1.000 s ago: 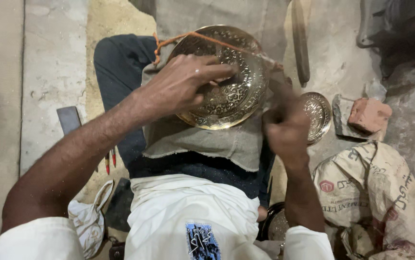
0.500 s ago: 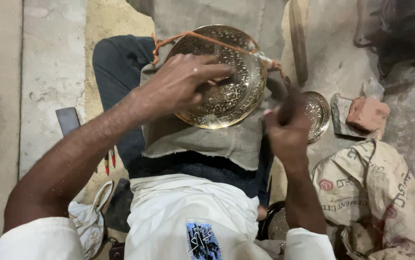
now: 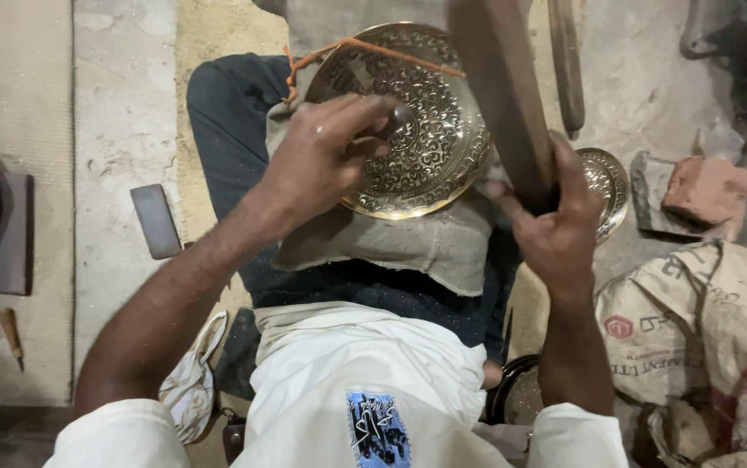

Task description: The person sits on the floor with an ornate brass plate resting on a cloth cushion on their lap. They hold a small punch against the plate's embossed pattern with one hand and repeatedly strike the punch with a wooden mallet in the other hand, working across the decorative surface to shape the metal relief.

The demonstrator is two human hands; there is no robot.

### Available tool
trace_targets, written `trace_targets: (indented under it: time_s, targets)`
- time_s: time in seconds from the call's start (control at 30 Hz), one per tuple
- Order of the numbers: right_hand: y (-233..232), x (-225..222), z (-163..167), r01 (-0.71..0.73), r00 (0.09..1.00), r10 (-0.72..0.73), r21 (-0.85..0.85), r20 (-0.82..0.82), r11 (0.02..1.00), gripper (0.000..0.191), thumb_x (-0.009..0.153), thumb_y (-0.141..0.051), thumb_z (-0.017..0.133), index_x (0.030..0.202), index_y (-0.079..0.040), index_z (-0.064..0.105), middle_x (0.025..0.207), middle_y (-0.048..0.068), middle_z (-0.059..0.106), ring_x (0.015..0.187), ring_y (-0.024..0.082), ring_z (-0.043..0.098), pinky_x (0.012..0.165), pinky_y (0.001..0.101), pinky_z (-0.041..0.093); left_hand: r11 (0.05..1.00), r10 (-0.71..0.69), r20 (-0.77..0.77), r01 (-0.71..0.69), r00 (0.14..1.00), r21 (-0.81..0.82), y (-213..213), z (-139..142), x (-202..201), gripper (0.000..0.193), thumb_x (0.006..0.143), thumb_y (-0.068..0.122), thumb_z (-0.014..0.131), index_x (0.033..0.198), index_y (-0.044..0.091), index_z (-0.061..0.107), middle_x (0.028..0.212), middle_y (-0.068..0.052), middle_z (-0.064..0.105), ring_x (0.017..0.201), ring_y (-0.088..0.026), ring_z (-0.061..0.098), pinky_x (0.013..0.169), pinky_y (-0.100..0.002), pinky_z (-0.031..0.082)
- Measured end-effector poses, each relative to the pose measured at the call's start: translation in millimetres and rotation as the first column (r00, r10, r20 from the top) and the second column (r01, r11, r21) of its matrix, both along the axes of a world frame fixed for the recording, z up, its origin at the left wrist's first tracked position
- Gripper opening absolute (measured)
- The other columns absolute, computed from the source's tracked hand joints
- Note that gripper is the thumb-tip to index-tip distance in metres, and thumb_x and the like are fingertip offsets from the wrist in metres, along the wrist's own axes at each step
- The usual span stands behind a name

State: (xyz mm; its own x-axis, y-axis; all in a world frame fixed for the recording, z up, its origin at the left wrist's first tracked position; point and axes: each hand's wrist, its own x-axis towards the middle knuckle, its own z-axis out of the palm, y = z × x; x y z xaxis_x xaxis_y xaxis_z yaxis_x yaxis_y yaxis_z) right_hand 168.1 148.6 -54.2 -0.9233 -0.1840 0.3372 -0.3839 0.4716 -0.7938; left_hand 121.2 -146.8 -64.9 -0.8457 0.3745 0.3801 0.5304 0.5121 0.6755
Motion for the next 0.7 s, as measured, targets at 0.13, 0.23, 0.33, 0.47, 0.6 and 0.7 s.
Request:
trace_targets:
  time_s: [0.13, 0.23, 0.33, 0.47, 0.6, 0.7]
  targets:
    - [7.0, -19.4, 2.3, 0.033, 0.998, -0.022, 0.211, -0.053, 0.977, 0.060, 0.095, -0.007, 0.081, 0.146, -0.007, 0.049, 0.109, 0.014, 0.077, 0.096, 0.022, 0.077, 0.085, 0.0347, 0.064, 1.000, -0.018, -0.049, 0.018, 0.999, -0.013, 3.4, -9.3, -0.4, 0.038, 0.096, -0.003, 0.071, 0.132, 0.007, 0.063, 0.114, -0.013, 0.075, 0.096, -0.021, 0.077, 0.076, -0.032, 0.067]
    - [12.5, -33.7, 5.9, 0.064, 0.992, -0.024, 0.337, -0.121, 0.939, 0.061, 0.087, 0.005, 0.069, 0.145, -0.009, 0.053, 0.106, 0.016, 0.076, 0.085, 0.021, 0.076, 0.072, 0.0334, 0.065, 1.000, 0.006, -0.030, -0.006, 1.000, -0.013, 7.7, -12.8, -2.8, 0.047, 0.095, -0.012, 0.063, 0.139, 0.005, 0.059, 0.115, -0.014, 0.074, 0.100, -0.022, 0.077, 0.079, -0.030, 0.069]
    - [12.6, -46.2, 14.7, 0.010, 0.979, 0.041, 0.247, -0.200, 0.969, 0.057, 0.093, 0.004, 0.069, 0.145, -0.011, 0.050, 0.105, 0.015, 0.074, 0.086, 0.021, 0.075, 0.073, 0.0341, 0.064, 0.999, 0.038, -0.097, -0.038, 0.995, 0.007, 12.4, -12.7, -3.6, 0.044, 0.098, -0.007, 0.067, 0.139, 0.006, 0.059, 0.122, -0.016, 0.073, 0.106, -0.026, 0.076, 0.080, -0.030, 0.068]
    - [7.3, -57.8, 32.1, -0.002, 0.959, 0.133, 0.464, -0.250, 0.886, 0.046, 0.093, 0.003, 0.064, 0.136, -0.012, 0.055, 0.091, 0.014, 0.073, 0.064, 0.021, 0.069, 0.055, 0.0355, 0.058, 0.997, 0.066, -0.028, -0.067, 0.997, -0.027, 12.4, -7.7, -4.6, 0.038, 0.099, -0.003, 0.068, 0.135, 0.008, 0.061, 0.116, -0.013, 0.074, 0.095, -0.022, 0.077, 0.073, -0.030, 0.067]
    - [2.8, -60.2, 40.4, -0.167, 0.974, 0.184, 0.129, -0.134, 0.977, 0.051, 0.091, 0.000, 0.048, 0.141, -0.008, 0.050, 0.104, 0.011, 0.068, 0.077, 0.015, 0.070, 0.068, 0.0289, 0.065, 0.997, 0.064, -0.032, -0.065, 0.997, -0.037, 12.0, -3.3, -7.4, 0.035, 0.100, 0.003, 0.071, 0.133, 0.007, 0.062, 0.112, -0.013, 0.074, 0.089, -0.022, 0.077, 0.069, -0.032, 0.066]
    - [2.6, -56.5, 39.4, 0.095, 0.974, 0.056, 0.620, -0.219, 0.779, 0.054, 0.093, -0.002, 0.057, 0.145, -0.017, 0.063, 0.095, 0.011, 0.075, 0.064, 0.018, 0.067, 0.059, 0.0365, 0.059, 0.999, 0.039, -0.048, -0.040, 0.998, -0.028, 11.5, -1.7, -10.5, 0.037, 0.098, -0.001, 0.069, 0.134, 0.005, 0.061, 0.111, -0.014, 0.073, 0.091, -0.022, 0.077, 0.070, -0.031, 0.067]
